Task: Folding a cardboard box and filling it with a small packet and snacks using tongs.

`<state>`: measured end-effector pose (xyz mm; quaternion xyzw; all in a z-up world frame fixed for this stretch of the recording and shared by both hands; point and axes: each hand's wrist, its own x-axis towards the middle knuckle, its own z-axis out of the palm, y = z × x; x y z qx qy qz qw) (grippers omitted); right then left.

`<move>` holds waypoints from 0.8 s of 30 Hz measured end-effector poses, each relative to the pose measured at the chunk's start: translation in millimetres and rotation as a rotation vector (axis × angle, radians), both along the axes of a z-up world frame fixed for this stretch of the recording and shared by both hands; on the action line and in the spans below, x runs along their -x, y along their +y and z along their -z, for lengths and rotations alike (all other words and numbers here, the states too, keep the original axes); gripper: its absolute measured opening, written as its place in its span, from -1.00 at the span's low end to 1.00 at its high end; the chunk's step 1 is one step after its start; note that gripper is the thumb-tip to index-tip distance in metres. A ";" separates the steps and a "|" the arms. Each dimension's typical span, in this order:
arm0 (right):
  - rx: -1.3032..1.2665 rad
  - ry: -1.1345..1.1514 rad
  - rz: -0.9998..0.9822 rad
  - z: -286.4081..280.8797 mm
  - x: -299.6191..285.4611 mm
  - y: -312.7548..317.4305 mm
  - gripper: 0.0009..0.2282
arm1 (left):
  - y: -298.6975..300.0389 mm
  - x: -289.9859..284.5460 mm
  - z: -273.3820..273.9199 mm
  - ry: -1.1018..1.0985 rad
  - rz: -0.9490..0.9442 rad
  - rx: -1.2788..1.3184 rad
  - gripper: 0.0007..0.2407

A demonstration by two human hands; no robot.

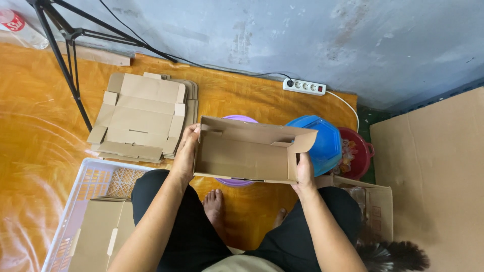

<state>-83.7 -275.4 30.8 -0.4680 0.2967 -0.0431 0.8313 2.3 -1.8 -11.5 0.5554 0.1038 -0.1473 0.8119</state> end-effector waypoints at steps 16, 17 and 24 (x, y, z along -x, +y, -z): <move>-0.025 -0.034 -0.053 4.4 -8.0 -4.5 -0.62 | 6.9 -7.6 25.4 -0.035 -0.010 0.033 -0.75; -0.026 -0.036 -0.056 6.3 -8.5 -5.0 -0.62 | 6.3 -6.0 17.5 -0.043 0.001 0.045 -0.74; -0.031 -0.049 -0.075 19.6 -11.8 -10.2 -0.63 | 9.0 -10.9 29.6 -0.045 0.019 0.085 -0.74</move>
